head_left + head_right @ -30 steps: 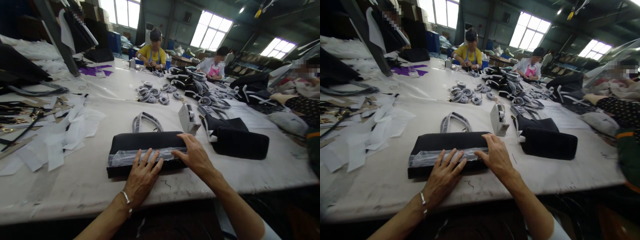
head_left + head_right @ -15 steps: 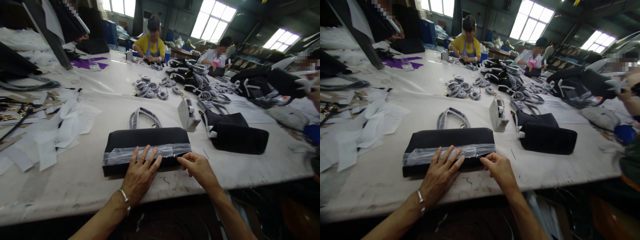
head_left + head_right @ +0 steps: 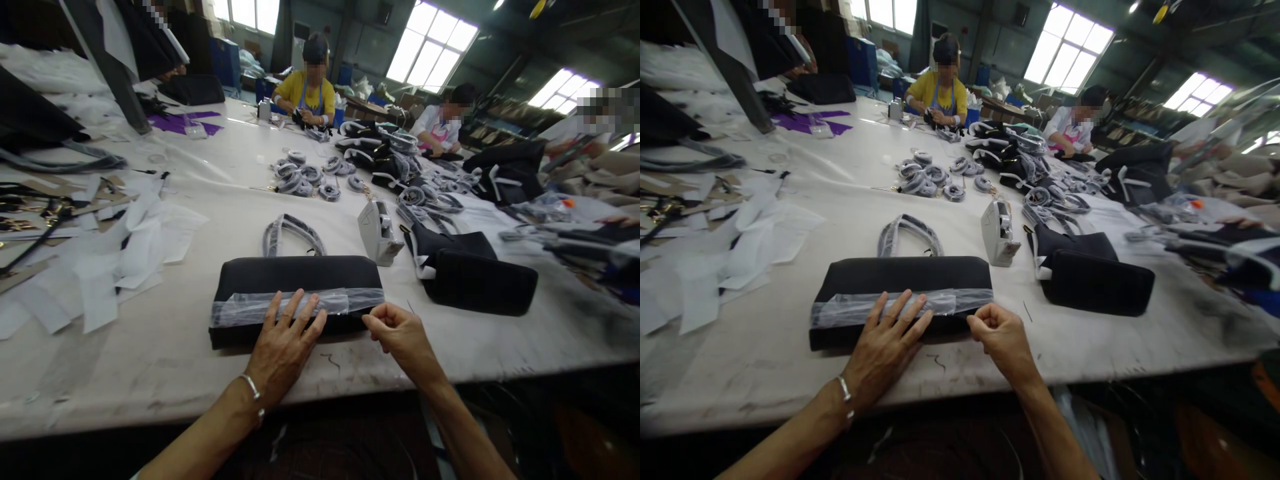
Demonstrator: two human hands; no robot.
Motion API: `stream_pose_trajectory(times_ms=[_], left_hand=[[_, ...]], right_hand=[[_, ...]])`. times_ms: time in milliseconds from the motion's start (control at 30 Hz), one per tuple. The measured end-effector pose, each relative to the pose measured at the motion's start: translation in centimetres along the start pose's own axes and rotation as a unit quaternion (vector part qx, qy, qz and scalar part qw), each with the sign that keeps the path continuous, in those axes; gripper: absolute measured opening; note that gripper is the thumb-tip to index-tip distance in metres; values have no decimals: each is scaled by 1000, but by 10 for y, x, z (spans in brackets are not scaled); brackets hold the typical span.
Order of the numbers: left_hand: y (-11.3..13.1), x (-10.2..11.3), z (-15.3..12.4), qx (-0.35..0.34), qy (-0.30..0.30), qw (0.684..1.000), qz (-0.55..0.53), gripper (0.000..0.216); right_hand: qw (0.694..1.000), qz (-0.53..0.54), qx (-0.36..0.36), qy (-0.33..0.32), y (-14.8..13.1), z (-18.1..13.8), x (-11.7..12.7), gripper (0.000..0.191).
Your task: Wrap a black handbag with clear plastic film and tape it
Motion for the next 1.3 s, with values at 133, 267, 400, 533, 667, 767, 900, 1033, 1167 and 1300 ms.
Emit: stream_pose_trajectory(times_ms=[133,267,400,533,667,767,900,1033,1167,1300], left_hand=[[-1,-1,-1,3,-2,1000,-3,37],[-1,-2,-1,3,-3,1000,-1,38],[-1,-3,-1,2,-7,1000,1,39],[0,-4,0,-3,-10,1000,4,40],[-1,-6,1,0,-10,1000,6,40],[-1,-7,1,4,-17,1000,5,41],[0,-4,2,5,-12,1000,6,39],[0,-4,1,4,-16,1000,11,40],[-2,-6,0,4,-28,1000,11,44],[-3,-2,2,8,-60,998,1,60]], right_hand=[[998,-46,37,18,-18,5,11,26],[983,-159,87,32,-28,15,18,21],[960,-254,114,36,-24,27,15,20],[951,-294,94,30,-17,35,12,20],[950,-298,65,63,-12,37,27,25],[954,-280,47,93,-7,36,43,25],[949,-225,119,184,-20,28,40,33],[900,-237,296,214,-63,23,-13,47],[856,-318,365,179,-84,39,-62,48],[834,-382,355,182,-73,58,-70,51]])
Point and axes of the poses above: each hand's wrist, its own z-axis towards the middle knuckle, its own x-axis out of the back of the hand, y = z × x, the point moved 3 cm from there along z, towards the middle knuckle, and after that the axes turned 14 degrees about -z, right-handed, at the moved point
